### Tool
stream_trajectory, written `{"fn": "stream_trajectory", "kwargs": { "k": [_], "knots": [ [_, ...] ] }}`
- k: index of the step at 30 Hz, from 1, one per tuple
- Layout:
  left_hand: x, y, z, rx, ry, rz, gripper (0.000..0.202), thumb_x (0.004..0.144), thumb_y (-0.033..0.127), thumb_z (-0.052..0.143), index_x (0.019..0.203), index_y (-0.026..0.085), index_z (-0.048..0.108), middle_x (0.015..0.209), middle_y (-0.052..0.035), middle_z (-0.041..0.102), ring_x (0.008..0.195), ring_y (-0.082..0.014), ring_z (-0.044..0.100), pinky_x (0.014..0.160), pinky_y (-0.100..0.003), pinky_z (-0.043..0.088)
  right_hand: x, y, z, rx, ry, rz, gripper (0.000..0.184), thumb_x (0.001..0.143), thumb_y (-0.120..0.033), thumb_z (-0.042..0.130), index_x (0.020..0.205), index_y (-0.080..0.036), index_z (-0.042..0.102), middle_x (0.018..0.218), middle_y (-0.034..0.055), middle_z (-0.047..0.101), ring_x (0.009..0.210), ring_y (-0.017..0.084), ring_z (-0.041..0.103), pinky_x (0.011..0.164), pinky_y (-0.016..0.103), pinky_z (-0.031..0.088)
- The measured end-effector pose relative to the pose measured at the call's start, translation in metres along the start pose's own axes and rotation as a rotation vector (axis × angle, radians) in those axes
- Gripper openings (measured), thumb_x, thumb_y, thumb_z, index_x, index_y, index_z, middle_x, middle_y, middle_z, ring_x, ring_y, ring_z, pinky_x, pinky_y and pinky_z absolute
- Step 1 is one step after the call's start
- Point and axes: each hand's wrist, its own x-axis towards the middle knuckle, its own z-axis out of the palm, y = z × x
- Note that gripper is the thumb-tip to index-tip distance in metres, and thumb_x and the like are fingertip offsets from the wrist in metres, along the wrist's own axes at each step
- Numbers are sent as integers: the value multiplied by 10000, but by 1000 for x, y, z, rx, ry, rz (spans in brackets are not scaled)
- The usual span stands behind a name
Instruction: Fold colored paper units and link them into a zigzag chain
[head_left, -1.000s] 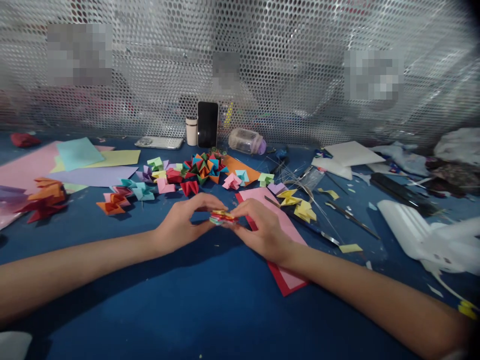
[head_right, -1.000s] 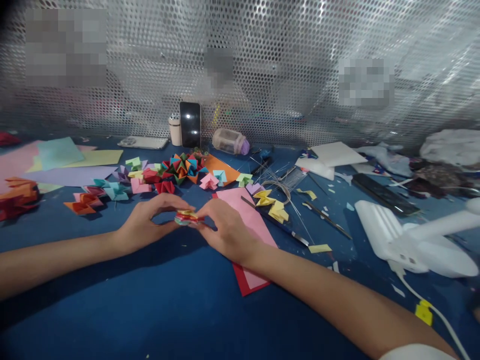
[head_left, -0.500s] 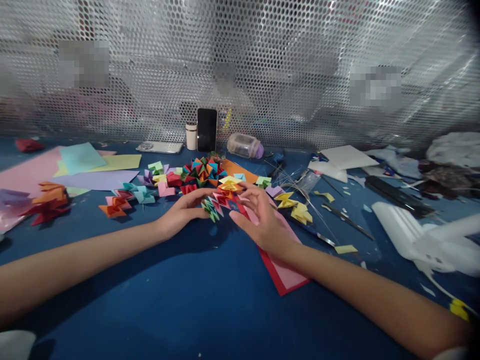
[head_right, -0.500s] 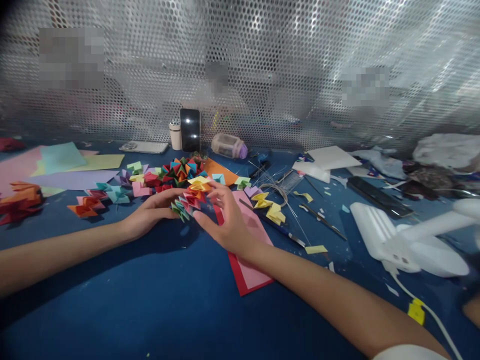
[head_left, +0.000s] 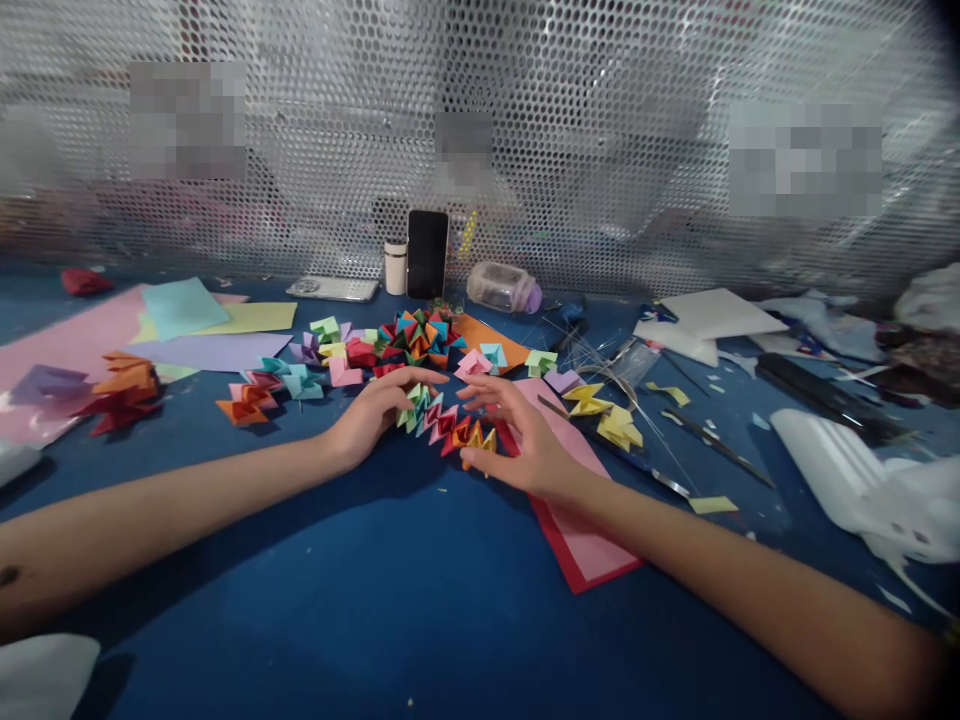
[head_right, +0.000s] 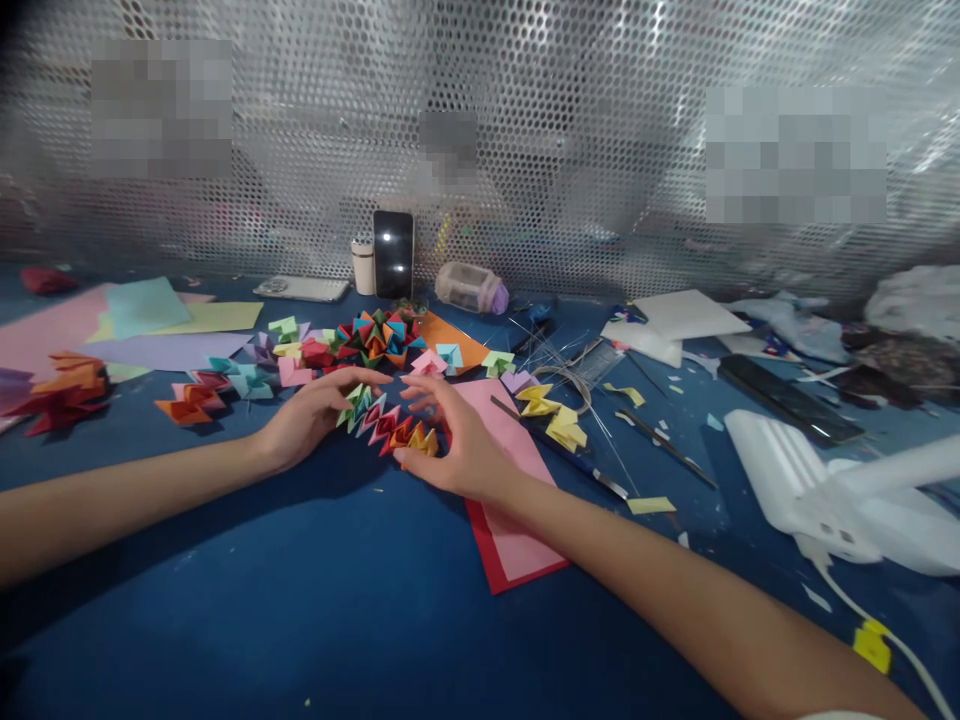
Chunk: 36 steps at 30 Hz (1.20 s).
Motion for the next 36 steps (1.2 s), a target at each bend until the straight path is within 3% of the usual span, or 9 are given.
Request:
{"fn": "stream_trajectory", "kwargs": {
  "k": [3, 6, 9, 19, 21, 25, 27, 32, 36],
  "knots": [
    [-1, 1, 1, -61, 50, -58, 287, 633, 131, 488, 864, 184, 649, 881, -6, 569, 761, -147, 482, 663, -263, 371, 1, 4, 2, -46, -9, -17, 739, 678, -261, 762, 1320, -315, 400, 1235, 53, 538, 1112, 223, 541, 909, 405, 487],
    [-1, 2, 3, -104, 103, -91, 206, 620, 131, 544, 810, 186, 603, 774, 16, 510, 663, -115, 455, 590, -231, 355, 2, 6, 1, -88, 17, -5, 705, 702, -189, 711, 1323, -316, 403, 1207, 44, 549, 1098, 215, 537, 910, 402, 481],
    [-1, 3, 4, -122, 142, -78, 164, 603, 121, 609, 743, 181, 547, 805, 24, 512, 662, -98, 461, 564, -206, 362, 1, 4, 0, -112, 64, 7, 654, 710, -114, 646, 1295, -302, 422, 1201, 43, 554, 1080, 207, 535, 918, 404, 474],
    [1, 2, -1, -143, 338, 20, 200, 556, 78, 576, 719, 174, 513, 754, 27, 469, 634, -84, 402, 496, -184, 294, 3, 6, 0, -49, 291, 121, 521, 693, -137, 636, 1181, -251, 496, 1172, 55, 562, 1020, 205, 545, 878, 391, 477],
    [1, 3, -1, -122, 299, 20, 202, 561, 93, 575, 735, 178, 516, 749, 27, 467, 620, -89, 395, 499, -200, 293, 3, 6, -1, -42, 300, 126, 514, 689, -141, 643, 1171, -249, 502, 1155, 54, 560, 993, 199, 543, 871, 388, 476],
    [-1, 2, -1, 21, 67, 34, 133, 663, 202, 569, 791, 182, 542, 780, 3, 533, 686, -136, 460, 595, -253, 351, 2, 1, 0, -5, 196, 105, 542, 697, -181, 668, 1198, -262, 478, 1184, 61, 541, 1002, 205, 536, 890, 402, 463],
    [-2, 2, 0, 133, 7, 62, 100, 733, 263, 546, 789, 180, 552, 777, -13, 556, 739, -166, 486, 658, -282, 367, 2, -1, 0, 24, 165, 115, 517, 711, -225, 685, 1186, -263, 486, 1189, 62, 540, 1006, 206, 534, 909, 407, 451],
    [0, -1, -2, 225, 92, 115, 123, 807, 251, 483, 812, 179, 582, 871, -28, 575, 846, -186, 501, 723, -295, 374, 6, 3, -2, 137, 239, 265, 229, 837, -337, 558, 1051, -255, 550, 1127, 53, 573, 995, 202, 544, 902, 405, 444],
    [0, -3, -3, 185, 170, 141, 107, 802, 238, 498, 839, 181, 581, 922, -27, 568, 886, -181, 500, 746, -290, 385, 9, 10, -4, 196, 339, 330, 167, 868, -348, 484, 977, -250, 563, 1068, 44, 593, 1042, 208, 539, 915, 404, 431]
  ]
}}
